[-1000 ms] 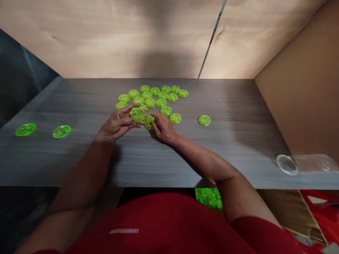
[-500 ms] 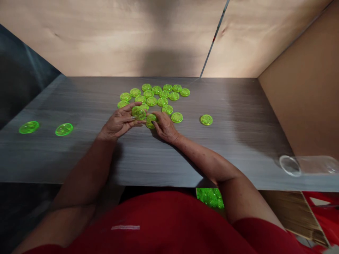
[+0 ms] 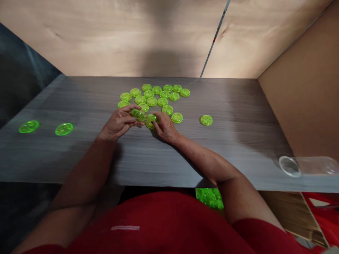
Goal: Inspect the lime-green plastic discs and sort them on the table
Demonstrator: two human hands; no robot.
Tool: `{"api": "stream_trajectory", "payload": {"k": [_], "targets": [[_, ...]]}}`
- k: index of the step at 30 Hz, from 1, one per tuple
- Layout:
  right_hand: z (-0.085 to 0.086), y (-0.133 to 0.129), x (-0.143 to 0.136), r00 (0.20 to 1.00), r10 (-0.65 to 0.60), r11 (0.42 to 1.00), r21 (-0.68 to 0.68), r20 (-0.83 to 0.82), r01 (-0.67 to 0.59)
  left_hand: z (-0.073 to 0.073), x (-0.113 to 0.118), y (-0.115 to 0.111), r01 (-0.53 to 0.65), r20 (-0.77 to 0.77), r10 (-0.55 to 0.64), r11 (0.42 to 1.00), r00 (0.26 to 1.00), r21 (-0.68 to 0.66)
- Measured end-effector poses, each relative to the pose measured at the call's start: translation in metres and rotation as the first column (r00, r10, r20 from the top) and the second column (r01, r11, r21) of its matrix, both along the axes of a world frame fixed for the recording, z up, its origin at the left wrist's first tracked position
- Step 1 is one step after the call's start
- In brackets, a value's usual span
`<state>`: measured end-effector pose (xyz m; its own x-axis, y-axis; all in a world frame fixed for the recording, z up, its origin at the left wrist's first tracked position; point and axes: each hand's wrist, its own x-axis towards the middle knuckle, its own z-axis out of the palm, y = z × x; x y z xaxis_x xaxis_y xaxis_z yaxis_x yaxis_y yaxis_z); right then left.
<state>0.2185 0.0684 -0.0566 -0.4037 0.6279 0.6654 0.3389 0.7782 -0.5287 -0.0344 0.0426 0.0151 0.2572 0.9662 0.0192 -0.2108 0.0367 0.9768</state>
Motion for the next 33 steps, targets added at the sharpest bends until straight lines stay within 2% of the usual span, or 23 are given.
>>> {"api": "stream_trajectory", "payload": {"k": [8, 11, 15, 19, 21, 23, 25, 27, 29, 31, 33], "targets": [[-0.005, 0.004, -0.001, 1.000, -0.011, 1.000, 0.006, 0.004, 0.011, 0.002, 0.007, -0.002, -0.094, -0.083, 0.098, 0.994, 0.992, 0.050], [-0.004, 0.004, -0.001, 1.000, -0.025, 1.000, -0.016, 0.005, 0.025, 0.001, -0.003, 0.002, -0.141, -0.215, 0.158, 0.986, 0.964, 0.093], [0.000, 0.003, 0.001, 0.998, -0.065, 0.993, -0.094, -0.006, 0.064, -0.007, -0.025, 0.009, -0.208, -0.466, 0.285, 0.955, 0.838, 0.209], [0.003, 0.003, 0.007, 0.993, -0.114, 0.981, -0.159, 0.016, 0.115, -0.017, -0.040, 0.012, -0.159, -0.612, 0.276, 0.958, 0.741, 0.238], [0.005, 0.001, 0.014, 0.992, -0.124, 0.980, -0.158, 0.020, 0.125, -0.018, -0.041, 0.011, -0.145, -0.670, 0.322, 0.940, 0.669, 0.308], [0.007, -0.004, 0.023, 0.992, -0.122, 0.983, -0.137, 0.012, 0.123, -0.015, -0.035, 0.007, -0.168, -0.693, 0.431, 0.894, 0.578, 0.416], [0.009, -0.013, 0.034, 0.993, -0.114, 0.987, -0.117, 0.005, 0.114, -0.011, -0.018, 0.002, -0.176, -0.668, 0.518, 0.841, 0.533, 0.512], [0.010, -0.025, 0.046, 0.995, -0.101, 0.989, -0.104, 0.002, 0.101, -0.009, 0.006, -0.005, -0.095, -0.641, 0.500, 0.825, 0.582, 0.557], [0.010, -0.037, 0.057, 0.997, -0.080, 0.992, -0.099, 0.007, 0.081, -0.011, 0.032, -0.012, 0.059, -0.680, 0.420, 0.825, 0.601, 0.562], [0.009, -0.046, 0.064, 0.998, -0.053, 0.994, -0.097, 0.021, 0.055, -0.015, 0.052, -0.017, 0.132, -0.736, 0.406, 0.824, 0.542, 0.551], [0.008, -0.049, 0.067, 0.998, -0.028, 0.995, -0.096, 0.063, 0.034, -0.021, 0.061, -0.020, 0.146, -0.776, 0.424, 0.829, 0.467, 0.541]]}}
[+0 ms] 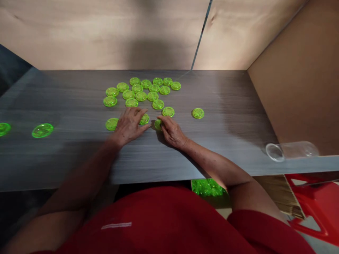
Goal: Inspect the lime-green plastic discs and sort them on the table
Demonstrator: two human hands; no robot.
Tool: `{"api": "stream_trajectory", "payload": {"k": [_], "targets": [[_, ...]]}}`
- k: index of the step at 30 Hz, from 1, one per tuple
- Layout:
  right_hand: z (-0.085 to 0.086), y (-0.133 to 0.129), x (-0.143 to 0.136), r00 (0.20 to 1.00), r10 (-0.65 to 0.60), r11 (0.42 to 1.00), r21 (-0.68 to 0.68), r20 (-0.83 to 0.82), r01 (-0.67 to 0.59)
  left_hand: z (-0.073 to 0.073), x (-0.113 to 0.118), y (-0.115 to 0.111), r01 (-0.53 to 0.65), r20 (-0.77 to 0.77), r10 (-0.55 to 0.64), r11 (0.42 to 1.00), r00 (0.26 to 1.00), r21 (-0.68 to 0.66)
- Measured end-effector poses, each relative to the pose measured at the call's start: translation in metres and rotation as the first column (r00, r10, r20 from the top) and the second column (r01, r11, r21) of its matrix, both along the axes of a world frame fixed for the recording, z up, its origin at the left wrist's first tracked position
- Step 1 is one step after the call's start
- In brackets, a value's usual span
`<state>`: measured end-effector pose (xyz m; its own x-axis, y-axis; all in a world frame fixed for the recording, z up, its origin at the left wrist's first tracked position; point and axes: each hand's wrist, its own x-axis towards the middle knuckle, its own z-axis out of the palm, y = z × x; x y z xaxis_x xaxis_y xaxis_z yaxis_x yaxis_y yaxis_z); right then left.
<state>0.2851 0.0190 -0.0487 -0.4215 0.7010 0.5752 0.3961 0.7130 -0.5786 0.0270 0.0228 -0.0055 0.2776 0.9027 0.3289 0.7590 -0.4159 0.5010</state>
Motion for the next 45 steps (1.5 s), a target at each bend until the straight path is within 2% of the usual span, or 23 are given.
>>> {"api": "stream_trajectory", "payload": {"k": [2, 4, 7, 10, 12, 14, 18, 21, 24, 27, 29, 31, 33, 36, 39, 41, 42, 44, 45], "targets": [[-0.001, 0.000, 0.000, 0.997, 0.012, 1.000, -0.005, 0.073, -0.011, -0.003, -0.001, 0.000, -0.025, -0.041, 0.024, 1.000, 0.999, -0.020], [0.000, 0.002, -0.002, 0.987, 0.004, 1.000, -0.015, 0.161, -0.001, -0.004, -0.006, 0.003, -0.008, -0.017, 0.007, 0.999, 1.000, -0.050], [0.002, 0.003, -0.005, 0.969, -0.035, 0.999, -0.022, 0.245, 0.042, 0.001, -0.011, 0.005, 0.070, 0.212, -0.048, 0.993, 0.976, -0.095], [0.003, 0.003, -0.007, 0.965, -0.060, 0.997, -0.030, 0.255, 0.070, 0.007, -0.008, 0.005, 0.179, 0.560, -0.035, 0.962, 0.828, -0.204], [0.003, 0.003, -0.007, 0.967, -0.060, 0.997, -0.032, 0.249, 0.071, 0.010, -0.003, 0.004, 0.239, 0.687, -0.003, 0.938, 0.727, -0.249], [0.002, 0.004, -0.008, 0.968, -0.067, 0.997, -0.026, 0.243, 0.075, 0.012, 0.001, 0.002, 0.257, 0.725, -0.002, 0.936, 0.688, -0.241], [0.006, 0.003, -0.009, 0.957, -0.083, 0.995, -0.031, 0.277, 0.095, 0.012, 0.004, -0.001, 0.255, 0.722, -0.043, 0.948, 0.690, -0.188], [0.015, 0.000, -0.010, 0.936, -0.078, 0.992, -0.063, 0.344, 0.106, 0.011, 0.004, -0.001, 0.255, 0.699, -0.076, 0.955, 0.711, -0.155], [0.028, -0.007, -0.011, 0.904, -0.071, 0.989, -0.084, 0.422, 0.118, 0.011, 0.001, 0.000, 0.209, 0.602, -0.114, 0.974, 0.790, -0.090], [0.043, -0.018, -0.013, 0.854, -0.088, 0.987, -0.074, 0.512, 0.146, 0.013, -0.006, 0.001, 0.107, 0.386, -0.111, 0.994, 0.916, 0.032], [0.053, -0.025, -0.016, 0.809, -0.110, 0.980, -0.073, 0.577, 0.185, 0.014, -0.012, 0.001, 0.027, 0.197, -0.045, 0.995, 0.979, 0.094], [0.060, -0.030, -0.019, 0.766, -0.121, 0.972, -0.082, 0.631, 0.221, 0.013, -0.017, 0.001, -0.042, 0.016, 0.041, 0.995, 0.999, 0.089], [0.061, -0.033, -0.021, 0.750, -0.113, 0.968, -0.099, 0.651, 0.231, 0.011, -0.022, 0.001, -0.085, -0.123, 0.089, 0.996, 0.988, 0.034], [0.053, -0.030, -0.020, 0.818, -0.101, 0.970, -0.126, 0.566, 0.207, 0.008, -0.024, 0.000, -0.085, -0.209, 0.077, 0.996, 0.975, -0.031], [0.042, -0.022, -0.016, 0.948, -0.103, 0.981, -0.128, 0.302, 0.147, 0.012, -0.020, -0.001, -0.067, -0.107, 0.073, 0.996, 0.992, 0.054], [0.037, -0.017, -0.015, 0.991, -0.089, 0.988, -0.120, 0.100, 0.101, 0.017, -0.013, -0.004, -0.008, 0.092, -0.002, 0.995, 0.996, 0.104], [0.035, -0.015, -0.014, 0.997, -0.080, 0.989, -0.122, 0.016, 0.081, 0.019, -0.009, -0.006, 0.050, 0.223, -0.067, 0.995, 0.972, 0.083], [0.034, -0.013, -0.015, 0.991, -0.069, 0.990, -0.133, -0.113, 0.054, 0.021, 0.003, -0.012, 0.218, 0.503, -0.160, 0.974, 0.849, -0.057], [0.034, -0.013, -0.015, 0.985, -0.065, 0.989, -0.139, -0.160, 0.043, 0.021, 0.009, -0.015, 0.301, 0.615, -0.156, 0.944, 0.773, -0.138]]}}
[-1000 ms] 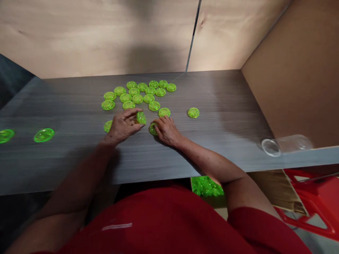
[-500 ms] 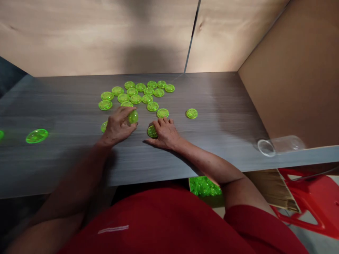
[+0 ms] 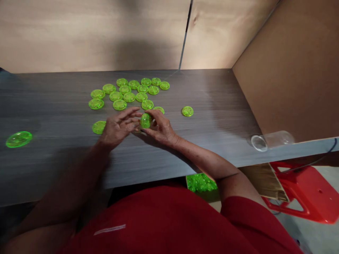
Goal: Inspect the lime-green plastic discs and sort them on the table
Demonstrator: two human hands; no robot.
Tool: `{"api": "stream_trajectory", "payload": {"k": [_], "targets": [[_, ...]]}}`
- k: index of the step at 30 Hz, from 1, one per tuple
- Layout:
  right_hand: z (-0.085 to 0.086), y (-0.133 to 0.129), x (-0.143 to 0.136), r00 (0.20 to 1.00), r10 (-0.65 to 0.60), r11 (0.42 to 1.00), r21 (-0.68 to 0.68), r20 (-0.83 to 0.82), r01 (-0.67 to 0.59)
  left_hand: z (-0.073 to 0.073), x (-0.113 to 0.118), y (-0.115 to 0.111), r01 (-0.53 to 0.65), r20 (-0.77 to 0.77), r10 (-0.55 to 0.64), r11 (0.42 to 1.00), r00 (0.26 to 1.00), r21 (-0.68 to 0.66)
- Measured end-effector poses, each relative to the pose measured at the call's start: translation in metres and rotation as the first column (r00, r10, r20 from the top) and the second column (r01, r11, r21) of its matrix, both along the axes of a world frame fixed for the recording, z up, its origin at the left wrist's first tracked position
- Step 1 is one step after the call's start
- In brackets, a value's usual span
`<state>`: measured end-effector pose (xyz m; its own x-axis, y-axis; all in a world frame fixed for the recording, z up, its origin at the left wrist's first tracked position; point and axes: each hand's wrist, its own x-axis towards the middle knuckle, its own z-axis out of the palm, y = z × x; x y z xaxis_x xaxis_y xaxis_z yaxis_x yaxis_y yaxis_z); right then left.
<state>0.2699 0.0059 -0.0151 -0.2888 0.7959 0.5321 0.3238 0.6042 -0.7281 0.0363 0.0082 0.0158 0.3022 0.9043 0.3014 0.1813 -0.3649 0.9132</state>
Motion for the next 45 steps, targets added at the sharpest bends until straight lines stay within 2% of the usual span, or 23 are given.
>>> {"api": "stream_trajectory", "payload": {"k": [1, 3, 6, 9, 13, 15, 16, 19, 21, 24, 26, 28, 30, 32, 35, 38, 41, 43, 45], "targets": [[0.000, 0.000, 0.000, 0.999, 0.007, 1.000, 0.003, -0.034, -0.007, 0.000, 0.006, -0.002, 0.055, 0.091, -0.046, 0.994, 0.995, -0.094], [0.000, -0.001, -0.001, 0.998, 0.032, 0.999, 0.038, -0.063, -0.030, -0.002, 0.015, -0.006, 0.110, 0.203, -0.069, 0.974, 0.977, -0.199], [0.000, -0.002, 0.000, 0.998, 0.062, 0.993, 0.098, -0.013, -0.061, -0.005, 0.021, -0.008, 0.099, 0.260, -0.037, 0.968, 0.965, -0.231], [0.003, -0.003, 0.003, 0.996, 0.068, 0.992, 0.103, 0.055, -0.074, -0.006, 0.020, -0.008, 0.076, 0.280, -0.006, 0.968, 0.960, -0.240], [0.014, 0.005, 0.017, 0.972, 0.093, 0.982, 0.144, 0.216, -0.126, -0.008, 0.018, -0.007, 0.056, 0.278, 0.018, 0.965, 0.960, -0.255], [0.021, 0.015, 0.029, 0.932, 0.049, 0.981, 0.156, 0.359, -0.112, -0.010, 0.017, -0.005, 0.022, 0.258, 0.038, 0.974, 0.965, -0.225], [0.023, 0.022, 0.034, 0.902, -0.007, 0.987, 0.145, 0.432, -0.062, -0.012, 0.016, -0.003, -0.003, 0.243, 0.053, 0.980, 0.969, -0.200], [0.025, 0.041, 0.044, 0.779, -0.186, 0.981, 0.071, 0.599, 0.180, -0.015, 0.015, 0.000, -0.059, 0.160, 0.079, 0.990, 0.984, -0.129], [0.022, 0.049, 0.041, 0.718, -0.199, 0.968, 0.019, 0.667, 0.250, -0.015, 0.015, 0.000, -0.067, 0.069, 0.072, 0.995, 0.995, -0.080], [0.016, 0.057, 0.032, 0.687, -0.155, 0.970, -0.025, 0.710, 0.244, -0.015, 0.015, -0.002, -0.057, -0.099, 0.064, 0.996, 0.993, 0.069], [0.012, 0.060, 0.028, 0.712, -0.149, 0.971, -0.034, 0.686, 0.236, -0.015, 0.014, -0.002, -0.031, -0.224, 0.075, 0.981, 0.972, 0.193], [0.009, 0.061, 0.028, 0.799, -0.142, 0.977, -0.046, 0.584, 0.207, -0.015, 0.012, -0.003, 0.018, -0.350, 0.085, 0.959, 0.933, 0.281], [0.007, 0.059, 0.030, 0.918, -0.093, 0.986, -0.091, 0.387, 0.138, -0.016, 0.011, -0.003, 0.074, -0.460, 0.087, 0.945, 0.884, 0.320], [0.007, 0.054, 0.030, 0.990, -0.006, 0.984, -0.173, 0.140, 0.030, -0.017, 0.010, -0.003, 0.112, -0.550, 0.088, 0.940, 0.831, 0.321], [0.009, 0.045, 0.026, 0.986, 0.107, 0.947, -0.289, -0.130, -0.141, -0.019, 0.010, -0.003, 0.129, -0.625, 0.093, 0.945, 0.775, 0.302], [0.011, 0.040, 0.021, 0.966, 0.137, 0.916, -0.343, -0.221, -0.209, -0.019, 0.008, -0.002, 0.145, -0.627, 0.073, 0.946, 0.776, 0.290], [0.009, 0.040, 0.020, 0.961, 0.137, 0.921, -0.328, -0.240, -0.213, -0.018, 0.005, 0.000, 0.147, -0.586, 0.055, 0.945, 0.809, 0.292], [0.008, 0.039, 0.022, 0.965, 0.135, 0.936, -0.290, -0.227, -0.199, -0.016, 0.003, 0.001, 0.097, -0.516, 0.071, 0.952, 0.854, 0.291], [0.008, 0.037, 0.023, 0.974, 0.125, 0.953, -0.249, -0.187, -0.170, -0.013, 0.003, 0.002, -0.003, -0.380, 0.098, 0.970, 0.920, 0.242]]}}
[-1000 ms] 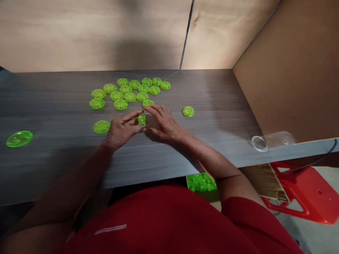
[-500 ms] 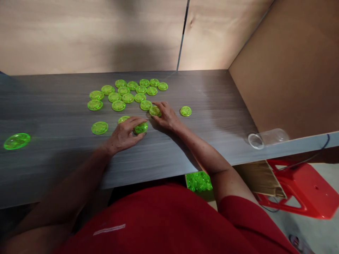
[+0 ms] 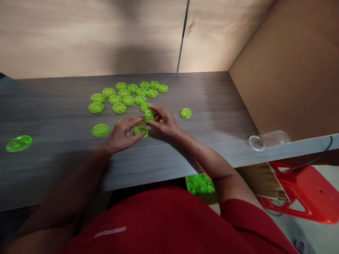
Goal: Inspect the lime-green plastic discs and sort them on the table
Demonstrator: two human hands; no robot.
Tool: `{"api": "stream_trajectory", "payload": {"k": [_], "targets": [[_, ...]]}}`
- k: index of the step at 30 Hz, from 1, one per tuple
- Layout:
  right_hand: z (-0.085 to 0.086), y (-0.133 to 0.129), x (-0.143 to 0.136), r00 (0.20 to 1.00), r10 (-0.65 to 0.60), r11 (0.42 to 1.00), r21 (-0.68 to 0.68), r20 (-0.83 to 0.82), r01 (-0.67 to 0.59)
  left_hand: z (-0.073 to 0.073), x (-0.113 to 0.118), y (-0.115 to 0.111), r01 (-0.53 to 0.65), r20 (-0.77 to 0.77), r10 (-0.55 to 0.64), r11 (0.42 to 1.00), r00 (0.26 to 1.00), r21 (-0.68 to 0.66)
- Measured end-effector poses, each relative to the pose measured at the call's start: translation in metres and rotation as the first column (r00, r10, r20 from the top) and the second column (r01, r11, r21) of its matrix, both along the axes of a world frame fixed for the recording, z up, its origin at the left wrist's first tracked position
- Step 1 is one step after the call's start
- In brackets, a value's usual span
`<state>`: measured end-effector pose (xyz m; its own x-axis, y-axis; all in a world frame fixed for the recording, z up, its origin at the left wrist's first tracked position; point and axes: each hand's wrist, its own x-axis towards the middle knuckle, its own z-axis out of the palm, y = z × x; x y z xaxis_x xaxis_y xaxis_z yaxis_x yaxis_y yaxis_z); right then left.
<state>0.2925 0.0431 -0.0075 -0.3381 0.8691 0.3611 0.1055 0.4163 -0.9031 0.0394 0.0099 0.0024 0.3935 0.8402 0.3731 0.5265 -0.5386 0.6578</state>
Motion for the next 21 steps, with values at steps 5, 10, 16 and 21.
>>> {"api": "stream_trajectory", "payload": {"k": [5, 10, 16, 21], "targets": [[0.002, -0.008, -0.008, 0.998, -0.023, 0.995, 0.101, 0.065, 0.016, 0.001, 0.012, 0.002, 0.060, 0.495, 0.128, 0.936, 0.860, -0.346], [0.010, -0.007, -0.024, 0.996, -0.028, 0.997, 0.076, 0.085, 0.022, 0.003, 0.023, 0.016, 0.197, 0.651, 0.133, 0.891, 0.747, -0.408], [0.024, 0.025, -0.025, 0.971, -0.033, 0.986, 0.169, 0.236, -0.007, 0.007, 0.013, 0.049, 0.141, 0.613, 0.095, 0.935, 0.784, -0.325], [0.038, 0.059, 0.047, 0.772, -0.357, 0.914, 0.367, 0.526, 0.172, -0.003, 0.011, 0.064, 0.021, 0.550, 0.118, 0.971, 0.827, -0.239]]}}
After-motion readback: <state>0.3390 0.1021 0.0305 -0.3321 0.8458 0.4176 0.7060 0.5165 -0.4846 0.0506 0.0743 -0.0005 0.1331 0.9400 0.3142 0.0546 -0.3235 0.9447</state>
